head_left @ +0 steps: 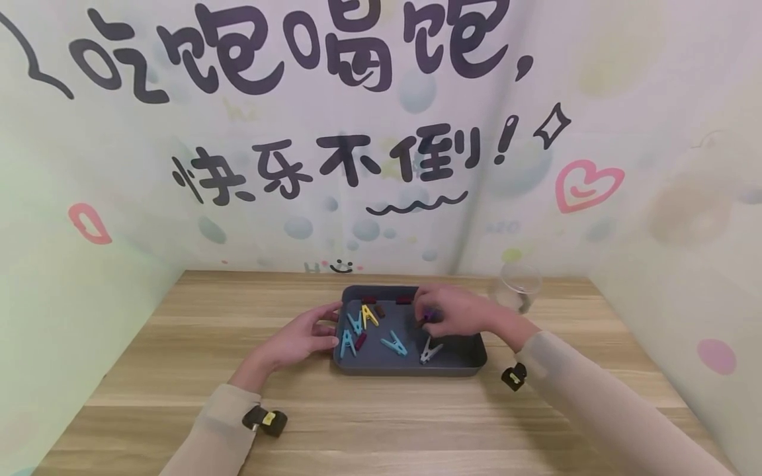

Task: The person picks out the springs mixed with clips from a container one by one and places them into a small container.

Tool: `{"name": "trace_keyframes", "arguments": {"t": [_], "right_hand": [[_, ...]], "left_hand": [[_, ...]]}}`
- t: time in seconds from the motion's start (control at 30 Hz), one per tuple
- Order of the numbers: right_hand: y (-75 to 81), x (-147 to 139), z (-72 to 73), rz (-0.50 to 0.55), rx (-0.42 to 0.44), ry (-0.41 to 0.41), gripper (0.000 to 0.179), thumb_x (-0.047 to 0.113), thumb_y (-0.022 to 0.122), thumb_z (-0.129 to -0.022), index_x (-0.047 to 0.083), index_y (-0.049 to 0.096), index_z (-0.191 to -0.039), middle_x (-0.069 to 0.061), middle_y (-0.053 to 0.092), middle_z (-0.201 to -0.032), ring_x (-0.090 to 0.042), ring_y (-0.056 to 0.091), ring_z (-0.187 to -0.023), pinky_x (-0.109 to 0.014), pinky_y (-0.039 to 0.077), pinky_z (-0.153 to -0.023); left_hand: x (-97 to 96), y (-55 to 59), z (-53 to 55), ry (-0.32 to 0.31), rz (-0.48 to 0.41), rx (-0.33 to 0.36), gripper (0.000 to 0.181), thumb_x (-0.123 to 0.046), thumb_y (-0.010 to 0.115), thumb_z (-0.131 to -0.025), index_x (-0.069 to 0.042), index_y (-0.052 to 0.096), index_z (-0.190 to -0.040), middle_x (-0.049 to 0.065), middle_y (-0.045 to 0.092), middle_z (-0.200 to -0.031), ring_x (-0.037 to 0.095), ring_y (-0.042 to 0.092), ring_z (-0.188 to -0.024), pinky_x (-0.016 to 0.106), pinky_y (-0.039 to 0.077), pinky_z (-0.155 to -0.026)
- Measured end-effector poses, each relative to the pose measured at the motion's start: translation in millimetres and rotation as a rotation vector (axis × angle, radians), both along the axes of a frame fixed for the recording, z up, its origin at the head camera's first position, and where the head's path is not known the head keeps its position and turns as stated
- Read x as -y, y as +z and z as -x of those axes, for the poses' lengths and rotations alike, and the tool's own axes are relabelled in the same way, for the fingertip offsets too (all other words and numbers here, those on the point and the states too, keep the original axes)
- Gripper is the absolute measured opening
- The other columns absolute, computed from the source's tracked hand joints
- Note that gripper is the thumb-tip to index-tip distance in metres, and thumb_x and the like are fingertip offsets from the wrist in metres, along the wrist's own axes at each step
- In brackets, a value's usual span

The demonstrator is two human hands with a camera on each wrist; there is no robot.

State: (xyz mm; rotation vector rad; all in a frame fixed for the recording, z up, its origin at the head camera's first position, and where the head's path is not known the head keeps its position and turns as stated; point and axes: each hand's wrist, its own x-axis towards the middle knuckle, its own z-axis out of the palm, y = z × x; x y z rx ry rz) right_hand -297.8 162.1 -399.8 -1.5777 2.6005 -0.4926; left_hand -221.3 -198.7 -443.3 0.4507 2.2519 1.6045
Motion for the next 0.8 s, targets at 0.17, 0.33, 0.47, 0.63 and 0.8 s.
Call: {"name": "trace_keyframes", "arguments": {"t": [0.17, 0.33, 0.47, 0.63, 0.8], "right_hand": [[5.8, -11, 1.4, 0.028, 0.029, -0.041, 0.013, 0.011, 0.077, -0.087, 0.020, 0.072, -0.095, 0.008, 0.061, -0.108, -0.028, 0.064, -0.103, -0.041, 0.054, -0.093], [13.8, -22, 0.1, 0.063, 0.034, -0.062, 0.016, 0.009, 0.076, -0.086, 0.019, 0.074, -0.098, 0.005, 0.064, -0.113, -0.020, 0.062, -0.107, -0.042, 0.056, -0.095], [20.7, -31, -1.8, 0.066, -0.005, -0.111, 0.017, 0.011, 0.078, -0.087, 0.023, 0.074, -0.098, 0.007, 0.064, -0.116, -0.015, 0.060, -0.108, -0.041, 0.057, -0.095], [29.1, -43, -3.5, 0.087, -0.015, -0.165, 0.015, 0.010, 0.080, -0.087, 0.021, 0.074, -0.096, 0.003, 0.065, -0.116, -0.019, 0.060, -0.108, -0.044, 0.056, -0.096], [33.2, -57, -1.4, 0.096, -0.012, -0.227, 0.015, 0.011, 0.080, -0.088, 0.021, 0.075, -0.097, -0.002, 0.066, -0.121, -0.023, 0.060, -0.113, -0.049, 0.054, -0.100]], "left_hand": [[-0.1, 0.0, 0.1, -0.005, 0.000, 0.000, 0.072, 0.000, 0.064, -0.103, 0.003, 0.028, -0.165, 0.030, 0.046, -0.154, 0.047, 0.054, -0.138, 0.047, 0.054, -0.107], [0.0, 0.3, 0.1, -0.006, -0.005, -0.002, 0.072, 0.000, 0.065, -0.103, 0.004, 0.028, -0.165, 0.030, 0.045, -0.154, 0.048, 0.053, -0.138, 0.048, 0.054, -0.108], [0.3, 1.0, 0.1, -0.005, 0.000, -0.008, 0.072, 0.000, 0.065, -0.103, 0.003, 0.029, -0.165, 0.030, 0.045, -0.154, 0.047, 0.053, -0.138, 0.048, 0.053, -0.108], [0.3, 1.7, 0.0, -0.012, 0.006, -0.012, 0.072, -0.001, 0.066, -0.102, 0.003, 0.029, -0.164, 0.030, 0.047, -0.152, 0.048, 0.054, -0.137, 0.048, 0.054, -0.108], [-0.2, 1.9, -0.2, -0.011, 0.008, -0.015, 0.072, 0.000, 0.066, -0.102, 0.003, 0.030, -0.164, 0.030, 0.047, -0.152, 0.047, 0.056, -0.135, 0.048, 0.054, -0.107]]}}
